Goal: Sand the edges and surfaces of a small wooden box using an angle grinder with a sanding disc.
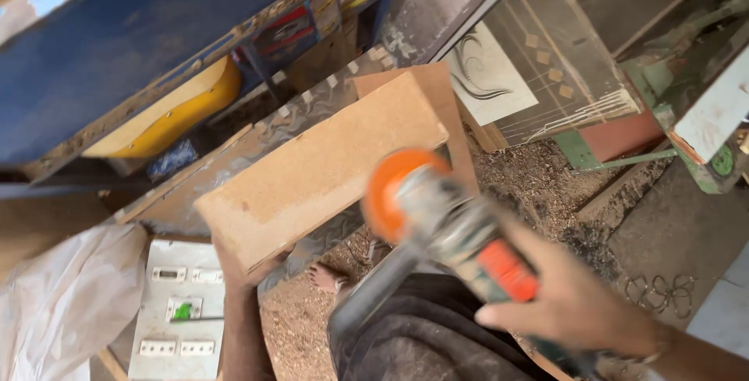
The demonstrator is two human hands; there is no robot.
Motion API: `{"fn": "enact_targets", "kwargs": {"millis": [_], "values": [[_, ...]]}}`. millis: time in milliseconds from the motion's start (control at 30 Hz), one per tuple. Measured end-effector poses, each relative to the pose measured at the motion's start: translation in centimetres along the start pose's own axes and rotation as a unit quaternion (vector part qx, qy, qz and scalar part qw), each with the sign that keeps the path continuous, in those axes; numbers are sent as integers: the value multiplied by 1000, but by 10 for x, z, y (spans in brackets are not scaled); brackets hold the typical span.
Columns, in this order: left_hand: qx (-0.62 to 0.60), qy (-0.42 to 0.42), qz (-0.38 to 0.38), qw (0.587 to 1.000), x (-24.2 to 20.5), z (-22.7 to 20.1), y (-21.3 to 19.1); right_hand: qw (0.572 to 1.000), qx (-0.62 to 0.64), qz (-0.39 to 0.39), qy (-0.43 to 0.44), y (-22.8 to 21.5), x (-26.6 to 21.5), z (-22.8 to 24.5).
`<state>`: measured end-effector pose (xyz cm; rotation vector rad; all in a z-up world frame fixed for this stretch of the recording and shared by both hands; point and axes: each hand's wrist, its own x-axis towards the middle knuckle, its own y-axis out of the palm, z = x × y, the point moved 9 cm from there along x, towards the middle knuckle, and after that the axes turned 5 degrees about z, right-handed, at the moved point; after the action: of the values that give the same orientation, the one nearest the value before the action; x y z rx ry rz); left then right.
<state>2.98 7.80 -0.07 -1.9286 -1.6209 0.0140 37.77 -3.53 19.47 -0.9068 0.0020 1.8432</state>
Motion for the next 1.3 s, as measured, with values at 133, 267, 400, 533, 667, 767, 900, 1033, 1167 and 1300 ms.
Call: {"fn": "enact_targets", "kwargs": {"millis": [133,267,400,533,667,767,900,1033,1167,1300], "values": [[168,25,-1,985,-17,11,9,999,-1,48,-5,9,3,10],[-60,-99,-31,993,-13,20,4,999,19,21,-37,-13,-2,0],[-160,-138,-38,977,-9,18,2,995,9,-55,88,-43,-1,-8],[-298,-90,-59,948,2,-1,-6,983,-75,-58,-160,-55,19,24],[-209,-70,-75,973,3,-3,-13,994,-45,-43,-87,-64,51,37],[-38,-45,-60,996,11,-14,-18,997,-61,-40,-10,-74,64,20],[-73,-23,-65,995,17,-25,-21,995,-87,-39,-35,-70,51,16],[-5,27,-52,998,14,-25,-16,998,-35,-47,6,-62,28,6],[-60,-18,-56,996,12,-18,-18,998,-53,-30,4,-67,33,-16],[-84,-46,-69,993,15,-19,-21,998,-27,-47,-20,-75,57,20]]}}
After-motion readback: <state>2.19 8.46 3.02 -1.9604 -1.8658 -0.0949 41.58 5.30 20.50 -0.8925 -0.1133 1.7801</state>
